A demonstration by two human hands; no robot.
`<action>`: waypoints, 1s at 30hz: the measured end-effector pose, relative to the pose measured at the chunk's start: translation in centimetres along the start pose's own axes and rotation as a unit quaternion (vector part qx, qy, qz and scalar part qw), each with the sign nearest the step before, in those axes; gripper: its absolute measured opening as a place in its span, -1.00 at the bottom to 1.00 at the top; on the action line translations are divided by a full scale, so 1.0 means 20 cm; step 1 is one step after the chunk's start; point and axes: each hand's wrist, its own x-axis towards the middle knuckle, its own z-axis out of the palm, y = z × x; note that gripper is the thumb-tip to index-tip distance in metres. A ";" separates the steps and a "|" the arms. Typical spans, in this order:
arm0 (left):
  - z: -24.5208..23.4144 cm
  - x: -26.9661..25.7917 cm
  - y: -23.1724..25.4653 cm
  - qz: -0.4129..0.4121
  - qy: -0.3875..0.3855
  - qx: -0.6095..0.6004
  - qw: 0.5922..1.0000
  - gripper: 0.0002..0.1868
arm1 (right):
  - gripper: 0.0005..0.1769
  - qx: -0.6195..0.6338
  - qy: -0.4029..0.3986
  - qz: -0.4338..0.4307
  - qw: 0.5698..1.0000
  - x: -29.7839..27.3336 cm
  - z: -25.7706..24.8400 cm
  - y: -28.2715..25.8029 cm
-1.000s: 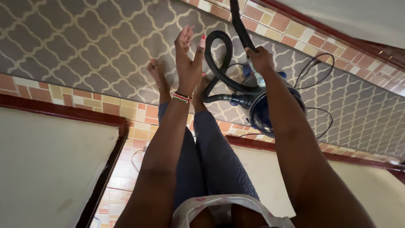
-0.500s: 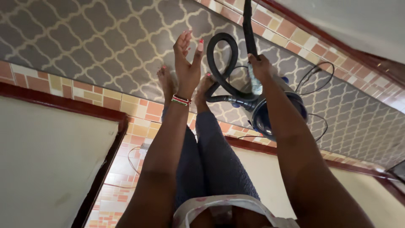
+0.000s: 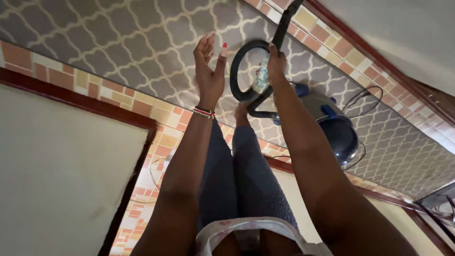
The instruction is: The person vacuums the floor of a hallway using a canister vacuum, moving the wand along the edges of the walls and doors.
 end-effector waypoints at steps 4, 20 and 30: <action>-0.16 0.11 0.02 -0.014 0.011 -0.012 1.000 -0.35 | -0.26 -0.129 0.032 -0.149 0.980 0.08 0.22 0.06; -0.08 0.27 -0.21 -0.001 -0.064 0.117 0.991 -0.27 | -0.55 -0.199 -0.101 -0.202 0.954 -0.40 0.14 -0.12; 0.48 -0.23 -0.46 -0.179 -0.253 0.045 0.950 -0.04 | -0.52 -0.124 0.055 -0.488 0.862 -0.41 -0.08 0.72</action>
